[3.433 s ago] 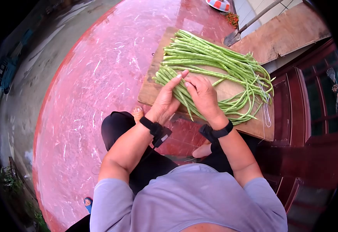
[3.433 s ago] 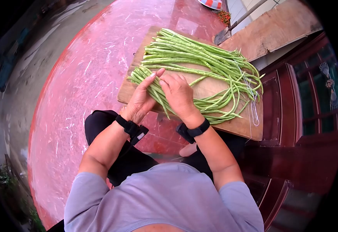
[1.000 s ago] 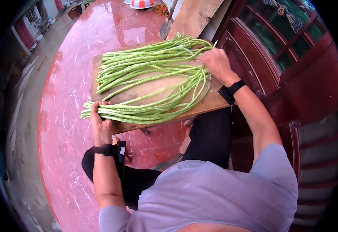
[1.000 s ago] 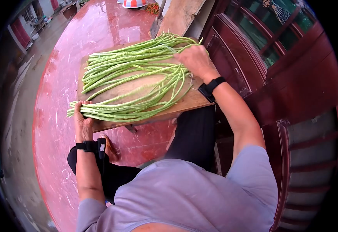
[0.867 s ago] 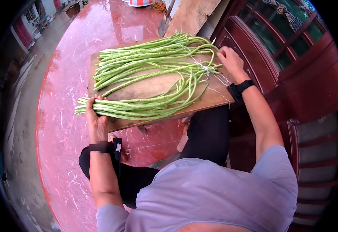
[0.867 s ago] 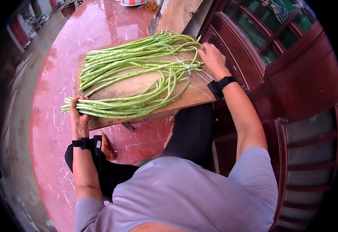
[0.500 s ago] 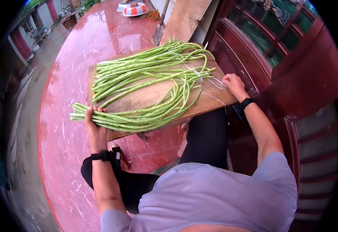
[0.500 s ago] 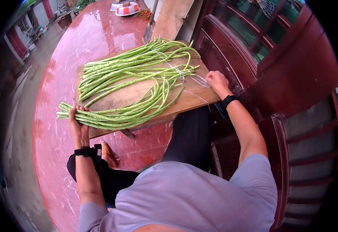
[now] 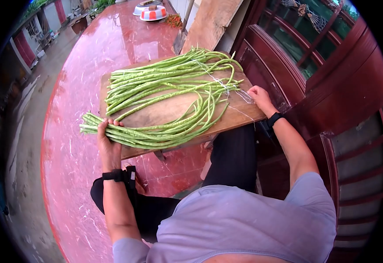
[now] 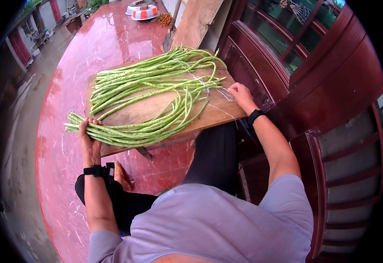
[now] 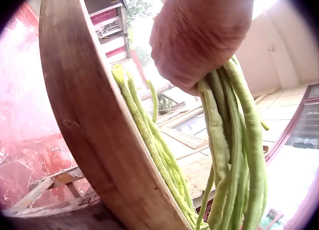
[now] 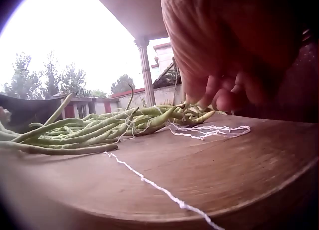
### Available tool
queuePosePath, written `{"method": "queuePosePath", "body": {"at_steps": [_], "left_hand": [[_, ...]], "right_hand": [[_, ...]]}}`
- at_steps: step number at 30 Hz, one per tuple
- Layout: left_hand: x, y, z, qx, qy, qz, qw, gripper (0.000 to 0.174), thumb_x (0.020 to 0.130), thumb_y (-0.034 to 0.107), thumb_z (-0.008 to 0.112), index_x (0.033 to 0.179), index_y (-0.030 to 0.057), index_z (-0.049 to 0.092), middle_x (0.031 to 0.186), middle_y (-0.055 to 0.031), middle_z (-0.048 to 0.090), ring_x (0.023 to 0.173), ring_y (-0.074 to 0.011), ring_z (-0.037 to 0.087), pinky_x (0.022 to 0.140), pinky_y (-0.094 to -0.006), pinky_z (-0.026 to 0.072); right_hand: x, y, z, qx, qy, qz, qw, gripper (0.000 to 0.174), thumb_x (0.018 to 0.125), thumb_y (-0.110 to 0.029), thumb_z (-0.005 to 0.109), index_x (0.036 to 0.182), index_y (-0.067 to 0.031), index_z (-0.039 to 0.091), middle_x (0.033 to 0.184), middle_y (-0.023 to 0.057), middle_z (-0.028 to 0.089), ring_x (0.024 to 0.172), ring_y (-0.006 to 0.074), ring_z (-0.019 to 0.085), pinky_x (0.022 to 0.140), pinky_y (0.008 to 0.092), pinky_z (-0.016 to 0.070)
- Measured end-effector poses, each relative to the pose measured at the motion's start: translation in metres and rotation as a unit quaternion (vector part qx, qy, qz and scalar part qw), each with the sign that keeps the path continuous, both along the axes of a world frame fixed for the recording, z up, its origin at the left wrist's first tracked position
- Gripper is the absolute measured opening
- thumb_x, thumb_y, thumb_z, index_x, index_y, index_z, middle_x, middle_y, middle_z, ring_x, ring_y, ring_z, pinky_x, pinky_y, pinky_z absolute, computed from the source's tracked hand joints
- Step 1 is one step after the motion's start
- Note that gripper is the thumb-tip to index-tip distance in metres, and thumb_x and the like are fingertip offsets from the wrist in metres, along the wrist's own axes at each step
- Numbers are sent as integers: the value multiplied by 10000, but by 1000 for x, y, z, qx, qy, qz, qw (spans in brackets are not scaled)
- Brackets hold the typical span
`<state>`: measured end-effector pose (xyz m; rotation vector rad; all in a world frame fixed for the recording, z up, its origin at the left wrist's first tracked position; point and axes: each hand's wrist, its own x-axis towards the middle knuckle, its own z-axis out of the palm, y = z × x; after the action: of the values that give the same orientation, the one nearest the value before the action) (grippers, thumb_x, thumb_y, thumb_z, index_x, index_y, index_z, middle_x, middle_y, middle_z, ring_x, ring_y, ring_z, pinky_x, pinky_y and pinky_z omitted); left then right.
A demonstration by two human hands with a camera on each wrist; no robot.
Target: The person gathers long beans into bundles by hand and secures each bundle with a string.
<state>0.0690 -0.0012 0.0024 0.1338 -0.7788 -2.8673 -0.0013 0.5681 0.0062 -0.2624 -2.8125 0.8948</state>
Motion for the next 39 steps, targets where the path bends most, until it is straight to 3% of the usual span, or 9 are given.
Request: {"method": "queuePosePath", "body": {"at_steps": [8,11,14,18,22,27,33,36,39], "left_hand": [[1,-1,-2,7,-6,-6,1000,98,863,111,621,899,44,560,795,-49,604,746,-172,604,792,-371,534],[1,0,-2,8,-10,1,1000,104,860,107,624,899,37,558,799,-55,603,744,-177,602,789,-370,533],[5,2,6,15,-38,7,999,105,865,112,619,905,37,558,804,-55,603,745,-179,602,786,-372,533],[3,2,4,3,-18,3,1000,124,878,132,606,930,34,551,816,-52,604,744,-180,601,787,-374,532],[3,2,6,-7,17,-18,1000,137,889,146,588,937,24,546,840,-50,600,753,-178,609,781,-377,535],[8,4,16,-33,-1,-19,999,184,874,134,613,995,6,558,925,-90,637,764,-179,621,756,-372,541],[13,5,20,-35,21,-32,999,215,869,122,620,1033,8,542,952,-94,646,758,-183,625,749,-373,546],[17,6,24,-58,22,-38,997,213,868,131,620,1034,24,541,954,-79,638,753,-170,620,749,-367,542],[20,7,30,-84,22,-45,995,200,867,153,621,1028,57,551,962,-53,621,748,-145,607,751,-355,531]], "right_hand": [[7,-20,7,286,46,38,956,139,779,-225,666,805,-89,652,857,93,627,852,292,631,732,414,481],[6,-21,17,296,1,85,952,115,802,-175,646,825,-65,620,775,89,621,728,247,646,649,383,497],[-18,9,12,-42,51,34,997,88,845,-123,609,839,-38,583,726,68,621,579,177,619,530,339,486],[-4,-14,96,-351,59,4,934,116,940,-177,526,943,-74,473,804,50,606,577,108,581,463,217,447],[-24,-10,149,-411,115,124,896,97,949,-193,522,947,-103,486,780,9,551,615,82,555,488,203,441],[-47,-38,221,-150,228,170,947,114,942,-162,545,979,-58,520,741,9,588,645,50,534,543,190,419],[-41,-87,288,-150,252,181,939,204,972,-233,520,1045,-43,530,967,79,663,793,97,617,536,190,437],[-51,-98,310,-104,406,190,888,191,988,-201,481,1067,-27,491,1013,122,673,889,142,659,598,230,528],[-56,-108,309,-130,342,232,901,184,989,-196,475,1063,-28,497,1056,133,665,927,149,654,643,256,547]]}}
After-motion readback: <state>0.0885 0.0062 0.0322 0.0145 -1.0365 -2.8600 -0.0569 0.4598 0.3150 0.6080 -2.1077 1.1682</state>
